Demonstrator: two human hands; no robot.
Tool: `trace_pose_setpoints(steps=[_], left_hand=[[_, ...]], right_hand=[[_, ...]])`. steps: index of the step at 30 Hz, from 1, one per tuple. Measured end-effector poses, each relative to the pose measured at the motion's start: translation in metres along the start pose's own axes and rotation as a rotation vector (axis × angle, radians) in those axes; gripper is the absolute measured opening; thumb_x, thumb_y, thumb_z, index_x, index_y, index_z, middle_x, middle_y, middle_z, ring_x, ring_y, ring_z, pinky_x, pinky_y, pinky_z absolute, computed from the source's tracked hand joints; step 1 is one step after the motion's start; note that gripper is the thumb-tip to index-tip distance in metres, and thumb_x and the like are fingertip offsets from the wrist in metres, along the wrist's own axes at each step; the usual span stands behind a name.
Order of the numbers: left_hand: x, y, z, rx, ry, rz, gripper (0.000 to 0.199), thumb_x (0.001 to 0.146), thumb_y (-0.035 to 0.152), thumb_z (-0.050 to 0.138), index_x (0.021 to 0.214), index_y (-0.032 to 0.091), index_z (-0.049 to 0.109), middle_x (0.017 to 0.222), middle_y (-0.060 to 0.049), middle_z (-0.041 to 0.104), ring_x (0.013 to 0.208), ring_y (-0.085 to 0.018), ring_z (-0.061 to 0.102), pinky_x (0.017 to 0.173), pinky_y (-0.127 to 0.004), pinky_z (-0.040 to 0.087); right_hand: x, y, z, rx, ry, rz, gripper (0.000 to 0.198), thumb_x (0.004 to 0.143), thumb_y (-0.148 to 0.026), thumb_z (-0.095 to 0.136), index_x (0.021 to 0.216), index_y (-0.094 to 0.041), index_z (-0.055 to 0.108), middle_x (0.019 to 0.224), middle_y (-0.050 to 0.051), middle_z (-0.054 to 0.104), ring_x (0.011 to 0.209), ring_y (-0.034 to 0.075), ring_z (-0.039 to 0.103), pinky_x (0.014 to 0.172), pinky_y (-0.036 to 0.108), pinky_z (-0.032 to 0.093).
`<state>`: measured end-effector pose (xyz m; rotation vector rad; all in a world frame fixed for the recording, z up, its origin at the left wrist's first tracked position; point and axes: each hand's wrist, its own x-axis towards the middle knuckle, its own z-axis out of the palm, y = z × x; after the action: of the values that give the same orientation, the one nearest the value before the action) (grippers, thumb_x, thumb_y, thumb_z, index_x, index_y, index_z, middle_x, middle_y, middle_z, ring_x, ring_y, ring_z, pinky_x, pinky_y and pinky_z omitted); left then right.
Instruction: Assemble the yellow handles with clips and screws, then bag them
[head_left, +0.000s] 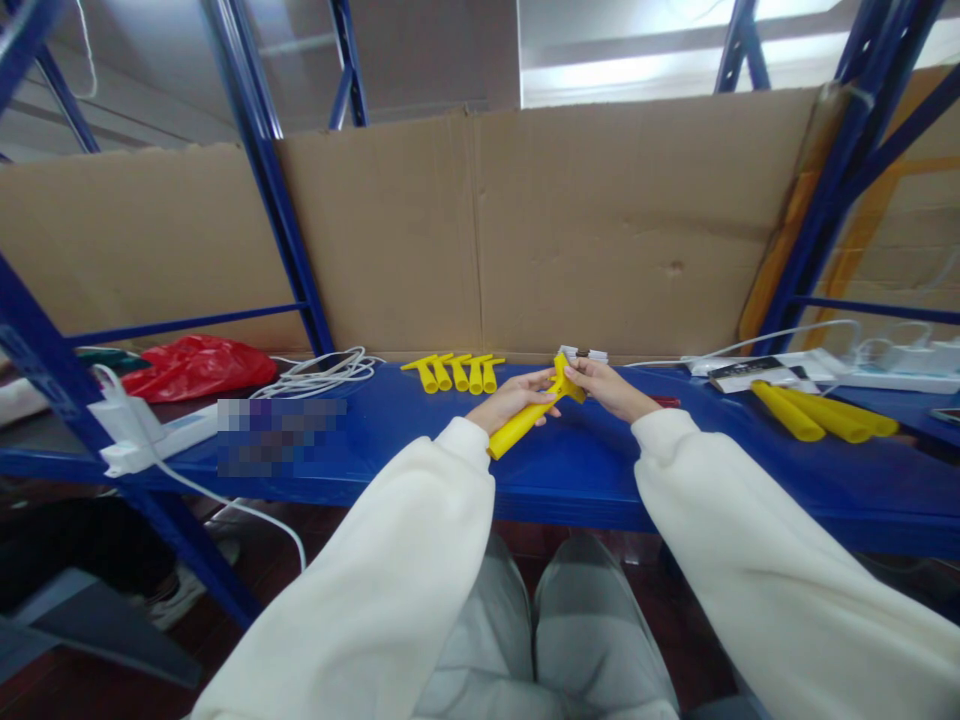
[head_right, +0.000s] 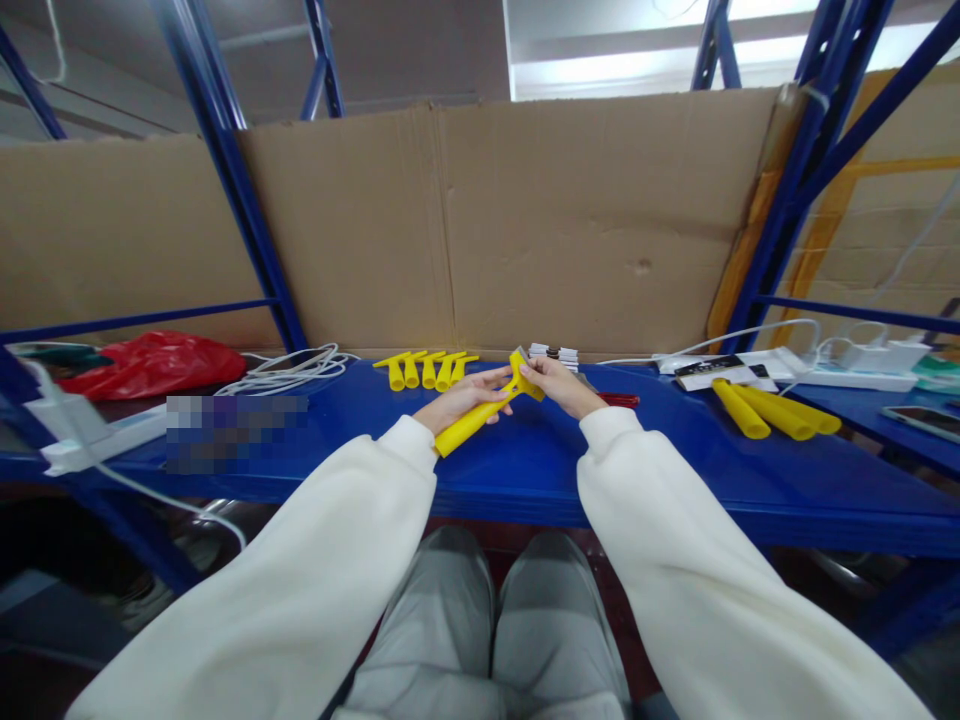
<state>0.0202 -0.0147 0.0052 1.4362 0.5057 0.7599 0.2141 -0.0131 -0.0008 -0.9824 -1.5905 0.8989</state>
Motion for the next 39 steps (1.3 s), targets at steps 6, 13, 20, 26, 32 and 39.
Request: trace_pose_setpoints(steps=[6, 13, 20, 26, 32, 39], left_hand=[[0.002, -0.001, -0.002, -0.018, 0.009, 0.005, 0.066, 0.078, -0.001, 0.066, 0.139, 0.02, 0.057, 0.12, -0.013, 0.068, 0.061, -0.011, 0.068, 0.046, -0.018, 0.048], [0.004, -0.001, -0.002, -0.054, 0.016, 0.001, 0.069, 0.079, -0.001, 0.064, 0.143, 0.02, 0.052, 0.112, -0.012, 0.071, 0.061, -0.011, 0.069, 0.047, -0.018, 0.048], [0.002, 0.0, 0.001, -0.061, 0.01, -0.012, 0.069, 0.079, 0.0, 0.064, 0.144, 0.019, 0.051, 0.117, -0.014, 0.07, 0.06, -0.011, 0.069, 0.046, -0.018, 0.047], [-0.001, 0.007, 0.003, -0.075, 0.163, -0.017, 0.069, 0.08, -0.001, 0.062, 0.145, 0.021, 0.051, 0.119, -0.013, 0.069, 0.06, -0.01, 0.068, 0.047, -0.018, 0.047], [0.0, 0.014, -0.002, -0.1, 0.505, 0.0, 0.067, 0.083, -0.002, 0.053, 0.146, 0.02, 0.048, 0.117, -0.011, 0.068, 0.055, -0.008, 0.064, 0.044, -0.017, 0.045], [-0.001, 0.013, -0.001, 0.006, 0.584, -0.131, 0.069, 0.082, -0.003, 0.052, 0.148, 0.016, 0.044, 0.108, -0.013, 0.069, 0.053, -0.008, 0.061, 0.044, -0.017, 0.045]], right_hand=[[0.002, 0.004, 0.0, -0.027, 0.028, -0.032, 0.061, 0.055, -0.074, 0.075, 0.079, -0.022, 0.055, 0.074, -0.001, 0.06, 0.066, 0.013, 0.052, 0.062, 0.028, 0.042], [0.005, 0.011, 0.0, -0.171, 0.083, -0.081, 0.062, 0.062, -0.081, 0.064, 0.077, -0.022, 0.054, 0.071, -0.002, 0.055, 0.066, 0.014, 0.048, 0.062, 0.029, 0.041], [0.005, 0.014, 0.001, -0.207, 0.083, -0.059, 0.069, 0.06, -0.088, 0.059, 0.08, -0.022, 0.057, 0.075, 0.001, 0.059, 0.07, 0.016, 0.05, 0.064, 0.03, 0.042], [0.009, 0.014, -0.01, -0.303, 0.191, -0.076, 0.059, 0.072, -0.08, 0.056, 0.081, -0.021, 0.059, 0.082, 0.005, 0.066, 0.079, 0.021, 0.058, 0.074, 0.036, 0.049], [0.008, 0.008, -0.055, -0.822, 0.269, -0.156, 0.02, 0.077, -0.042, 0.068, 0.073, -0.022, 0.066, 0.085, 0.009, 0.07, 0.09, 0.026, 0.062, 0.088, 0.04, 0.048], [-0.012, 0.012, -0.099, -1.01, 0.074, 0.15, 0.016, 0.068, -0.037, 0.075, 0.066, -0.022, 0.072, 0.073, 0.006, 0.072, 0.077, 0.024, 0.066, 0.073, 0.033, 0.05]])
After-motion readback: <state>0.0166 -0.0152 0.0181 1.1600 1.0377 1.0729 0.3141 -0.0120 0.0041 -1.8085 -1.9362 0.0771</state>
